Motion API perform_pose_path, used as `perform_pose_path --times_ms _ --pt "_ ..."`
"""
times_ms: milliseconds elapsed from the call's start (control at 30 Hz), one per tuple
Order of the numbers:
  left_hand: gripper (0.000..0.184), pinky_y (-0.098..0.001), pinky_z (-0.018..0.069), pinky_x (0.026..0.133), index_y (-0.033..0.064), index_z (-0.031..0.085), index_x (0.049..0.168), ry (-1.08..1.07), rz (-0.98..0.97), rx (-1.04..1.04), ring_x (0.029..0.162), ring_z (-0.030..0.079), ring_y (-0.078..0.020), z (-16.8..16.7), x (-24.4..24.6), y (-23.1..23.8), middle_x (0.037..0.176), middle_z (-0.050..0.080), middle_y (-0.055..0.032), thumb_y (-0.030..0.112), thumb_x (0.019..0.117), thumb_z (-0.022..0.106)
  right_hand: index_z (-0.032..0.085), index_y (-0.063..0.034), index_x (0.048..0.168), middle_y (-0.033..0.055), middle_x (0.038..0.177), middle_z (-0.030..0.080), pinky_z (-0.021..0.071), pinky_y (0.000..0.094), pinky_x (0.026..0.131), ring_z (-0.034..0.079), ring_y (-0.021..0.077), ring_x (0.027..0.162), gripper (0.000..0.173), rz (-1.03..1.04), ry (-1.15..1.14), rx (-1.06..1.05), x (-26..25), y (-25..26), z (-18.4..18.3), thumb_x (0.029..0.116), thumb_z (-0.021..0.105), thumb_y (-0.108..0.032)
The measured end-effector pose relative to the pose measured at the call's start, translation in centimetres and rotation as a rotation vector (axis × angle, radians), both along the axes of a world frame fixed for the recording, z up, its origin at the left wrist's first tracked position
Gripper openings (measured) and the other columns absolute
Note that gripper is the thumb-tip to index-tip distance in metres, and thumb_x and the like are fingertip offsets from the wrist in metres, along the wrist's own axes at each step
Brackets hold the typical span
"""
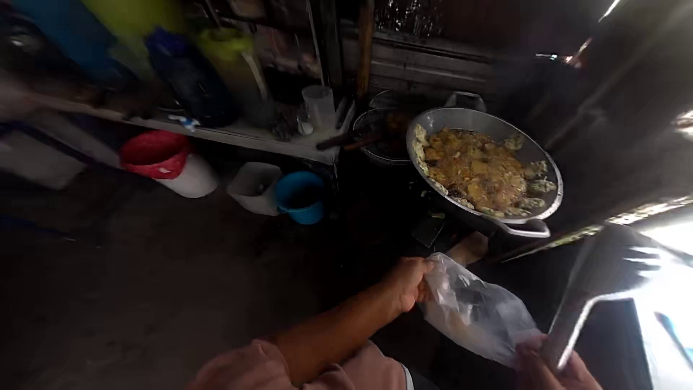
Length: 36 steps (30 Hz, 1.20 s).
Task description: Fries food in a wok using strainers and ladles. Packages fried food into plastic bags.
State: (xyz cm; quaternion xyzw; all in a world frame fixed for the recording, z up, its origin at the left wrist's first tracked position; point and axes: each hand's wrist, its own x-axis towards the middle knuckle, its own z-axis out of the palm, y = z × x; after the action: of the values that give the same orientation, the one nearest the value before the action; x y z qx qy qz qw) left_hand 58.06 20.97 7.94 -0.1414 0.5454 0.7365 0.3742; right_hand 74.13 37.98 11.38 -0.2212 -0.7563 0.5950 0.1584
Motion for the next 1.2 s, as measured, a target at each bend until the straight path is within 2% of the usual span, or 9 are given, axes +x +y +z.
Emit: perform_pose_path --times_ms 100,233,367,467,567,667,767,900,1200 --pt "0.027 -0.0337 0.0560 0.069 0.0023 0.056 0.120 -0.230 0.295 0.100 0.073 0.063 -0.0170 -1.3 -5.4 -6.8 0.088 0.063 -0.0081 0.020 0.1109 0.038 0.060 -0.0018 0.097 -0.0089 0.061 0.059 0.0499 0.0187 0.044 0.053 -0.0006 0.046 0.010 0.078 -0.129 -0.047 -7.2 -6.3 -1.7 0.0886 0.061 0.002" --pt "0.023 -0.0305 0.0517 0.059 0.0059 0.053 0.103 -0.268 0.648 0.154 0.063 0.056 -0.0151 -1.9 -13.0 -15.1 0.077 0.054 -0.0055 0.019 0.1093 0.035 0.063 0.0002 0.099 -0.0038 0.059 0.058 0.0477 0.0218 0.041 0.052 0.0030 0.044 0.012 0.166 -0.217 -0.118 -15.7 -13.6 -5.9 0.0877 0.063 -0.005" --pt "0.028 -0.0233 0.0464 0.047 0.0084 0.053 0.092 -0.104 0.611 0.067 0.051 0.052 -0.0095 -1.2 -18.4 -22.3 0.065 0.053 -0.0021 0.023 0.1101 0.038 0.061 -0.0006 0.092 -0.0007 0.056 0.055 0.0448 0.0239 0.038 0.048 0.0062 0.040 0.004 0.192 -0.234 -0.232 -24.1 -19.4 -8.5 0.0886 0.060 -0.003" --pt "0.018 -0.0252 0.0550 0.064 0.0055 0.053 0.123 0.141 0.334 -0.057 0.072 0.062 -0.0094 -0.6 -20.2 -27.2 0.090 0.062 -0.0038 0.012 0.1063 0.050 0.059 0.0028 0.096 0.0002 0.057 0.054 0.0446 0.0230 0.039 0.047 0.0057 0.040 0.003 0.205 -0.262 -0.261 -30.8 -21.7 -8.9 0.0955 0.057 0.001" --pt "0.053 -0.0260 0.0535 0.068 -0.0003 0.046 0.137 0.205 0.301 -0.199 0.083 0.062 -0.0119 -1.2 -22.4 -29.6 0.109 0.062 -0.0106 -0.016 0.0871 0.056 0.059 0.0048 0.100 0.0016 0.061 0.055 0.0464 0.0244 0.044 0.050 0.0068 0.045 0.010 0.278 -0.322 -0.175 -38.1 -22.5 -9.4 0.0973 0.061 -0.004" --pt "0.033 -0.0207 0.0478 0.055 -0.0002 0.055 0.123 0.081 0.541 -0.208 0.067 0.056 -0.0078 -2.6 -26.0 -30.8 0.096 0.061 -0.0072 -0.012 0.0931 0.054 0.057 0.0073 0.121 0.0081 0.076 0.059 0.0512 0.0321 0.054 0.054 0.0127 0.055 0.040 0.318 -0.358 -0.049 -46.3 -22.2 -11.2 0.0997 0.068 -0.024" --pt "0.007 -0.0170 0.0427 0.043 0.0023 0.058 0.106 0.016 0.660 -0.131 0.049 0.050 -0.0037 -2.5 -29.9 -32.5 0.074 0.059 -0.0021 0.005 0.1047 0.051 0.050 0.0060 0.136 0.0177 0.094 0.062 0.0549 0.0413 0.067 0.062 0.0238 0.069 0.047 0.247 -0.480 0.183 -55.5 -21.8 -12.7 0.1061 0.057 -0.030" --pt "0.021 -0.0136 0.0379 0.037 0.0048 0.058 0.097 -0.026 0.611 -0.130 0.041 0.043 -0.0001 -0.3 -35.0 -34.1 0.064 0.056 0.0019 0.010 0.1092 0.042 0.048 0.0064 0.144 0.0304 0.129 0.063 0.0488 0.0570 0.102 0.063 0.0430 0.121 0.051 0.165 -0.669 0.536 -67.5 -20.8 -13.7 0.1057 0.054 -0.027" --pt "0.022 -0.0153 0.0469 0.045 0.0078 0.062 0.107 -0.033 0.364 -0.117 0.050 0.053 0.0004 1.9 -45.8 -35.9 0.080 0.068 0.0035 0.006 0.1064 0.040 0.051 0.0057 0.142 0.0259 0.146 0.053 0.0468 0.0534 0.106 0.054 0.0378 0.135 0.045 0.148 -0.914 0.749 -85.1 -19.9 -19.4 0.1034 0.053 -0.017"
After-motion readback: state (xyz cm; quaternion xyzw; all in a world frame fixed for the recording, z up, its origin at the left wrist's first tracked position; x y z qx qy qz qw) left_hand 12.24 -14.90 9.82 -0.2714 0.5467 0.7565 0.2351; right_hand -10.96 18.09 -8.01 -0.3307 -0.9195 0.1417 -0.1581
